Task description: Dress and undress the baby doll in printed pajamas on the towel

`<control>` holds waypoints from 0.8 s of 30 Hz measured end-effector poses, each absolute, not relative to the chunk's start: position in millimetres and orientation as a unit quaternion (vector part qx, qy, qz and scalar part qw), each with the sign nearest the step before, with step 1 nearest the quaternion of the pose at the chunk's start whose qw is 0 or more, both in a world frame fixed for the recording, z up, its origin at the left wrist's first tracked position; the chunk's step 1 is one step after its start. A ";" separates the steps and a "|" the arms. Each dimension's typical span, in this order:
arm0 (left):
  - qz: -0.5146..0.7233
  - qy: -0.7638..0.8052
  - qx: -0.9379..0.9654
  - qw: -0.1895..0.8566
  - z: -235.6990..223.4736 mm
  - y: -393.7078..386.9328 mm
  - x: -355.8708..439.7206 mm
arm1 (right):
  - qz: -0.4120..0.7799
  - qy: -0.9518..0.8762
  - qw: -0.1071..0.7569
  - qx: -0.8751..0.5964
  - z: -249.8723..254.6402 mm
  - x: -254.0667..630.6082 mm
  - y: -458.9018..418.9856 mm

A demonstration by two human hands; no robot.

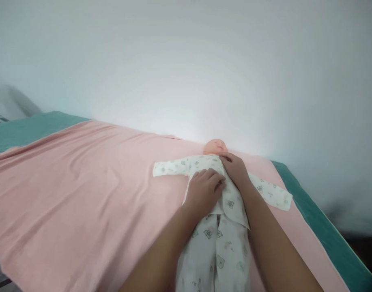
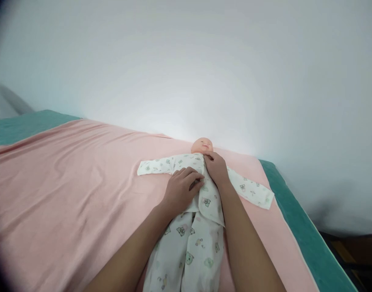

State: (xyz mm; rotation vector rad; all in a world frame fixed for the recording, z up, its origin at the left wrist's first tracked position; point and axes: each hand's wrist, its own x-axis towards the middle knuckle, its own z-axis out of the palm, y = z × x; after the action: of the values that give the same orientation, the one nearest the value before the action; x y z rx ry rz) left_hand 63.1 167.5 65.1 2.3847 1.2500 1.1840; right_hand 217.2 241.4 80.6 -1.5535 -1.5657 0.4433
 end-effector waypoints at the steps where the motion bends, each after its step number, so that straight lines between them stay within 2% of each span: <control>1: 0.402 0.423 0.806 0.102 65.1 167.6 63.0 | 0.189 -0.628 0.437 -0.615 79.3 218.5 240.1; 7: 0.408 0.424 0.802 0.108 65.2 167.2 63.0 | 0.222 -0.623 0.466 -0.587 72.8 224.9 233.2; 24: 0.422 0.422 0.795 0.113 63.3 167.4 64.1 | 0.169 -0.733 0.405 -0.520 67.3 231.8 238.3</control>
State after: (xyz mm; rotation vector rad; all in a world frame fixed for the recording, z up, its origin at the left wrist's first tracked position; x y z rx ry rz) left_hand 64.1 167.4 63.3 2.3306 1.2380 1.2369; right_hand 231.8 238.3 67.3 -1.3121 -1.8504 0.4256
